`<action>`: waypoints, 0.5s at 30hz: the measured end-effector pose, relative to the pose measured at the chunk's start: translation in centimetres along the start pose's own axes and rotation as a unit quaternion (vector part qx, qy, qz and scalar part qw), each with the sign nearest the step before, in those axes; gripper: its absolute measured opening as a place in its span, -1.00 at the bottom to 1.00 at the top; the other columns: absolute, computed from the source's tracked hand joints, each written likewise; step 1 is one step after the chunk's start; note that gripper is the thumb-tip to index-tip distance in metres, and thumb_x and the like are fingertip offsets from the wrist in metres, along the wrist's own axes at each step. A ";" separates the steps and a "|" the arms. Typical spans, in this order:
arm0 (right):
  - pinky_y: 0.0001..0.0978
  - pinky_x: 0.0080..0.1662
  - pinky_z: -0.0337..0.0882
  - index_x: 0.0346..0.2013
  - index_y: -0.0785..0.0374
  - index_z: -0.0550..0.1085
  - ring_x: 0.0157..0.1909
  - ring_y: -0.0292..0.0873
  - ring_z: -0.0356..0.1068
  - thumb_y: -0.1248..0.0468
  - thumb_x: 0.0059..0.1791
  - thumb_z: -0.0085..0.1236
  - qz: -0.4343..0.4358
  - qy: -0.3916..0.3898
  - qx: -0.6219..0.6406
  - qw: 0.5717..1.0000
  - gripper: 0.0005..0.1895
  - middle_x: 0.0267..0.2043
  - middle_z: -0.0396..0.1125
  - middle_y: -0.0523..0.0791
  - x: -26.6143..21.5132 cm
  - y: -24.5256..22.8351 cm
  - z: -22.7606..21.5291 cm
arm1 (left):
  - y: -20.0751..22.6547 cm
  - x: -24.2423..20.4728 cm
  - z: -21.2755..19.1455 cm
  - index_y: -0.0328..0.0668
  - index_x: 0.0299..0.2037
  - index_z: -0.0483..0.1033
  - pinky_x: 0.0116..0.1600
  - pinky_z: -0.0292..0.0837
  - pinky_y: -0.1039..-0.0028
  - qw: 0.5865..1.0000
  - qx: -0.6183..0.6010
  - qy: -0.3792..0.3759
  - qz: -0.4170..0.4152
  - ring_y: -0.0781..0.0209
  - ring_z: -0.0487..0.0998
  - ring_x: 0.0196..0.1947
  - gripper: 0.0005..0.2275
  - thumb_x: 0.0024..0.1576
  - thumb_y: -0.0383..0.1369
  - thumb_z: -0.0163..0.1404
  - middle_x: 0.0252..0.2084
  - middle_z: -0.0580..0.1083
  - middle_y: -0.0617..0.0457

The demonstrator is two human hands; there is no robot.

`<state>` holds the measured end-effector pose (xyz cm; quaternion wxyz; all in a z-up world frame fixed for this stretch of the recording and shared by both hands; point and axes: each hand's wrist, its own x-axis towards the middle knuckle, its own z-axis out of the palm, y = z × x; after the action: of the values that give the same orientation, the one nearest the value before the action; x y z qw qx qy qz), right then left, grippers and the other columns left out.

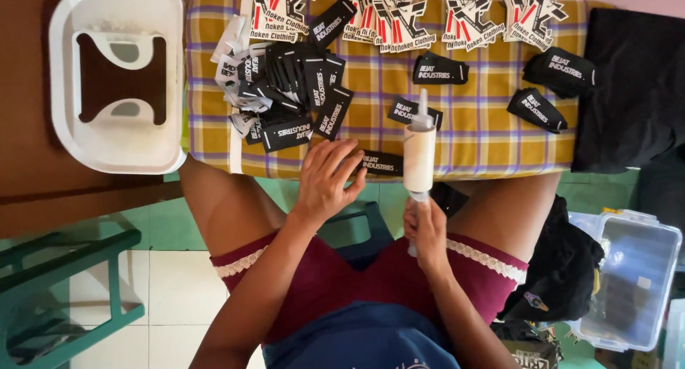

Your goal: The person sits at a table and repeatedly applies glue to small black rectangular labels using a syringe-like applicator. They pick up each label, apply glue along its surface, and place it back on the table. The process is repeated for multiple labels throughout the clip.

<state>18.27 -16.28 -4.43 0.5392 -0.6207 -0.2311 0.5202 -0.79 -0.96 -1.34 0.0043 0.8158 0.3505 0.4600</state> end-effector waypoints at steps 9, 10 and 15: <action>-0.51 -0.65 0.20 -0.33 0.27 0.32 -0.73 -0.32 0.11 0.19 0.21 -0.46 -0.126 -0.005 -0.032 0.992 -0.61 -0.60 0.07 -0.19 -2.1 2.4 1.0 | -0.1 -0.3 0.0 -0.07 -0.16 0.61 0.24 0.42 0.13 0.999 -0.027 0.010 0.017 0.00 0.59 0.02 -0.79 0.13 -0.18 0.20 0.01 0.57 0.04; -0.50 -0.63 0.20 -0.35 0.28 0.30 -0.72 -0.32 0.10 0.22 0.21 -0.46 -0.120 -0.023 -0.013 0.992 -0.63 -0.59 0.06 -0.19 -2.3 2.7 1.5 | -0.1 -0.4 0.0 -0.06 -0.17 0.61 0.23 0.43 0.13 0.999 -0.024 0.011 0.020 0.00 0.60 0.01 -0.79 0.12 -0.17 0.21 -0.01 0.57 0.05; -0.44 -0.60 0.24 -0.22 0.33 0.33 -0.67 -0.30 0.11 0.23 0.22 -0.54 -0.082 -0.077 -0.027 0.993 -0.60 -0.53 0.09 -0.17 -2.2 2.5 3.7 | 0.1 -0.1 0.1 -0.06 -0.17 0.61 0.20 0.46 0.12 0.999 -0.016 0.033 0.026 -0.02 0.61 -0.03 -0.78 0.10 -0.19 0.25 -0.03 0.58 0.04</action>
<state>13.52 -17.33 -5.41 0.5440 -0.5720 -0.3359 0.5139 -0.68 -1.08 -1.49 -0.0062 0.8087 0.3221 0.4921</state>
